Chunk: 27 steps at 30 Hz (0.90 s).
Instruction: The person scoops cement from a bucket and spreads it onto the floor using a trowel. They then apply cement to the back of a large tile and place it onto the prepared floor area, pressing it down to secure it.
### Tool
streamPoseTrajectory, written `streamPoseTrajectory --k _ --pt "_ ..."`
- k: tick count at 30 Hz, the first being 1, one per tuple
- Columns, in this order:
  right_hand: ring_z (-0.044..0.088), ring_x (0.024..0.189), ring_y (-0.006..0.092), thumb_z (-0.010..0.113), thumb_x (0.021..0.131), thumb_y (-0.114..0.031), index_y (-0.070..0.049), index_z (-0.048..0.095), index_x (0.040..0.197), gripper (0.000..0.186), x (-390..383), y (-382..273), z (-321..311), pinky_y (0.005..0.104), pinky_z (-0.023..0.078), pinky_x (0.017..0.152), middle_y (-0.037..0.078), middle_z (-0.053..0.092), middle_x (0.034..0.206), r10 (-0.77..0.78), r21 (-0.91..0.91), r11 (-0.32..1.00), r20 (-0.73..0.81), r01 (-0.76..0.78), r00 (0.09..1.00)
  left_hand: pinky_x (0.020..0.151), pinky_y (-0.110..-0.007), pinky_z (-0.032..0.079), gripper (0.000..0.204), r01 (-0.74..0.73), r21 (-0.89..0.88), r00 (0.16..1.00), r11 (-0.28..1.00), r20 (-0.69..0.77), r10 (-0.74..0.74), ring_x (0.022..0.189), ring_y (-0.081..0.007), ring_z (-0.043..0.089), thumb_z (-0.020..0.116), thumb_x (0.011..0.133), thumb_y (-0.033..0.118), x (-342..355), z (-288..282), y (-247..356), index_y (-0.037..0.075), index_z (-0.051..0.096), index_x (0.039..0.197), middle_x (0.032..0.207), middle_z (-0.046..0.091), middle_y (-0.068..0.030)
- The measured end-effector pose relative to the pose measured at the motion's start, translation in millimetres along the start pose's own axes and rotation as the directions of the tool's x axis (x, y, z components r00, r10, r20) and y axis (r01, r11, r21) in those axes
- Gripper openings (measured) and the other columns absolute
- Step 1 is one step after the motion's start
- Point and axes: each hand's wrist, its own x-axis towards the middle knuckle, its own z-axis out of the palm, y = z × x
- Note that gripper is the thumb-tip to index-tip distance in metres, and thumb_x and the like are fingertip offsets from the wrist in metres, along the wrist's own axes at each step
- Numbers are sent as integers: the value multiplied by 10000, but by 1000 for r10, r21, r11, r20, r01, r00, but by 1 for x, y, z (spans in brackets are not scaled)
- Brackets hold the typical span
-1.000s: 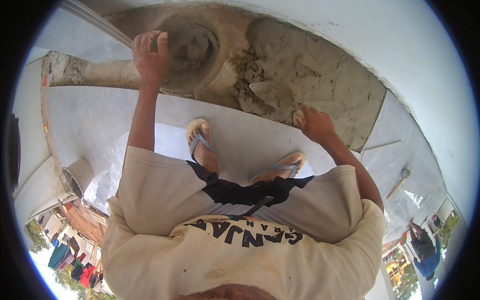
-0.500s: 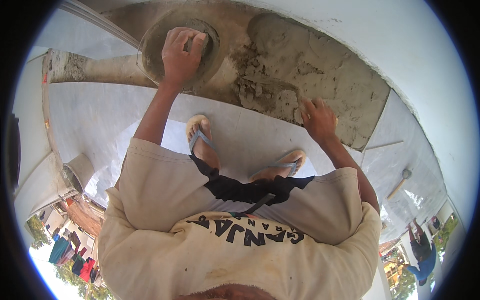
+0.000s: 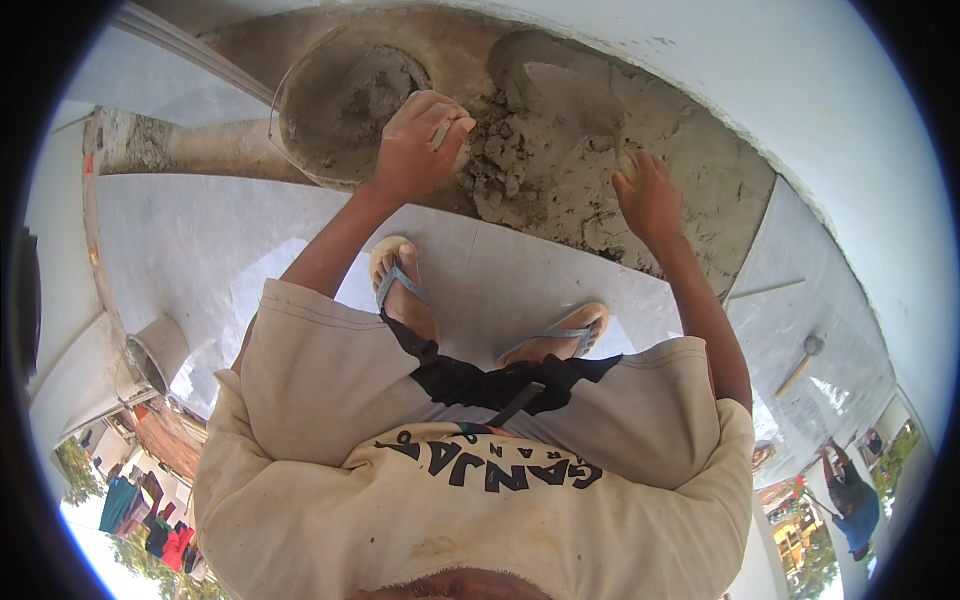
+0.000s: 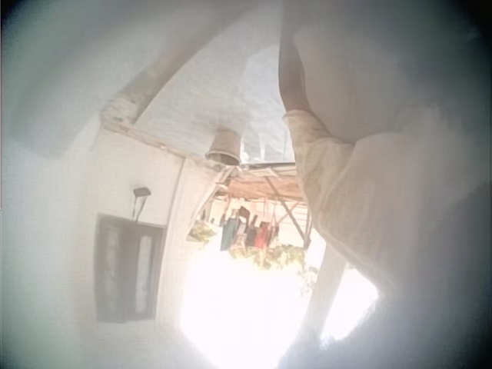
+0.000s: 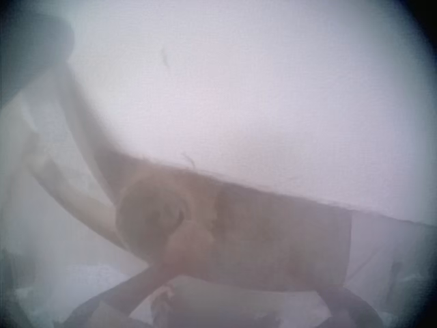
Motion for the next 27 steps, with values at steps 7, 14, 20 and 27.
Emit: streamPoseTrajectory --k 7,14,20,27 --pt "560 607 153 530 975 -440 -35 589 1064 419 86 26 -3 325 442 523 48 535 676 109 350 840 641 -415 760 727 -386 514 105 35 18 999 999 14 -35 841 -274 611 694 848 132 -2 -1 2 38 655 824 851 629 -74" --pt "577 623 188 493 988 -441 4 596 1149 484 69 8 -10 353 470 543 99 586 739 106 189 891 797 -412 595 720 -391 510 119 63 33 997 997 -35 -62 832 -277 607 699 851 143 -7 -7 -7 35 656 827 848 625 -79" --pt "639 977 437 495 988 -402 38 557 1265 523 0 20 22 487 487 838 302 659 1019 -47 186 977 660 -102 750 727 -397 505 136 61 29 998 998 -11 -60 837 -283 605 694 861 161 -7 -3 -10 29 663 850 847 622 -85" --pt "620 978 472 470 986 -385 -9 533 1250 464 -35 -8 18 543 480 857 287 662 986 -4 -10 1000 723 17 691 752 -403 505 156 50 41 999 998 -2 -50 853 -291 605 688 869 179 -6 -2 -5 24 667 866 860 626 -89"
